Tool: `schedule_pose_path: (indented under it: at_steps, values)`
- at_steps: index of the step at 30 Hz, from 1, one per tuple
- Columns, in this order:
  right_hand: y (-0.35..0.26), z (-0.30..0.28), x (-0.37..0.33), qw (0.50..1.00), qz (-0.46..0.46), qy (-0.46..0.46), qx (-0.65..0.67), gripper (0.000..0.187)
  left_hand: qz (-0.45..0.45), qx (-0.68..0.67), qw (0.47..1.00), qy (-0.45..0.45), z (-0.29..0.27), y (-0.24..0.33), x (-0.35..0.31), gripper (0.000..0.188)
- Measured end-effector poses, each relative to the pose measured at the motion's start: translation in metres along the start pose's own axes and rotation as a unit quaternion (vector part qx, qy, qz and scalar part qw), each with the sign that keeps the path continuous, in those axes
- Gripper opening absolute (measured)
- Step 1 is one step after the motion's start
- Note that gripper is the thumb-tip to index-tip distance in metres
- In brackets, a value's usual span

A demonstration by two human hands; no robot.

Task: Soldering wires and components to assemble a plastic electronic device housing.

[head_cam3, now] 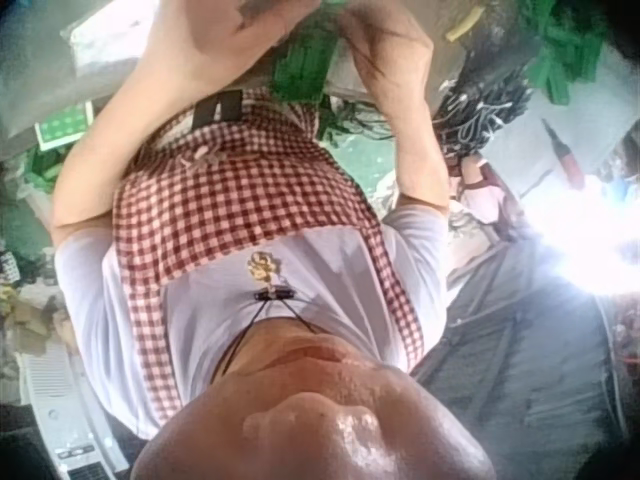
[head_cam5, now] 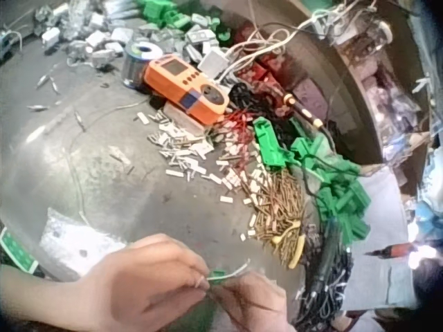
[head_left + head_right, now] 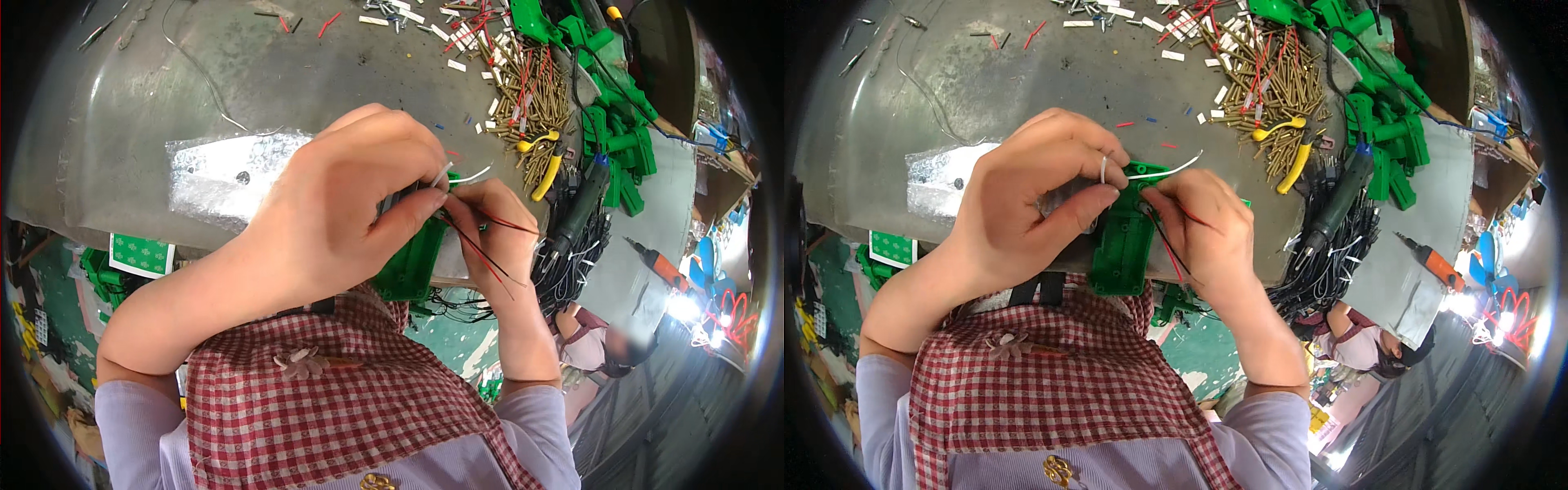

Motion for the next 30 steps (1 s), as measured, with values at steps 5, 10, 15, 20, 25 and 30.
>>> schedule_pose_path:
  at_steps: [5, 10, 15, 20, 25, 30]
  values:
    - [-0.007, 0.002, 0.006, 0.997, -0.007, -0.078, 0.0, 0.011, 0.01, -0.004, 1.0, -0.002, 0.001, 0.001, -0.001, 0.011]
    - [-0.01, -0.007, 0.02, 0.99, -0.006, -0.141, 0.011, 0.011, 0.004, -0.014, 1.0, 0.003, -0.001, 0.001, -0.001, 0.011]
    - [-0.009, -0.006, 0.031, 0.983, 0.011, -0.183, -0.034, 0.011, -0.003, -0.009, 1.0, -0.015, 0.0, 0.0, 0.0, 0.012]
    - [-0.009, 0.001, 0.035, 0.971, 0.017, -0.237, 0.017, 0.013, 0.002, 0.002, 1.0, -0.011, 0.001, 0.001, 0.001, 0.011]
    - [-0.007, 0.003, 0.042, 0.968, 0.008, -0.25, -0.004, 0.011, 0.007, -0.017, 1.0, 0.002, -0.001, 0.003, 0.003, 0.013]
    - [-0.005, 0.006, 0.04, 0.965, 0.019, -0.263, -0.005, 0.013, 0.005, -0.024, 1.0, 0.003, 0.002, 0.002, 0.004, 0.015]
Point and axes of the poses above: each hand's wrist, its own x-axis towards the middle knuckle, its own z-axis out of the palm, y = z × x, the point moved 8 cm from there along x, towards the middle knuckle, and after that the axes turned 3 degrees about -z, right-handed, at the moved point
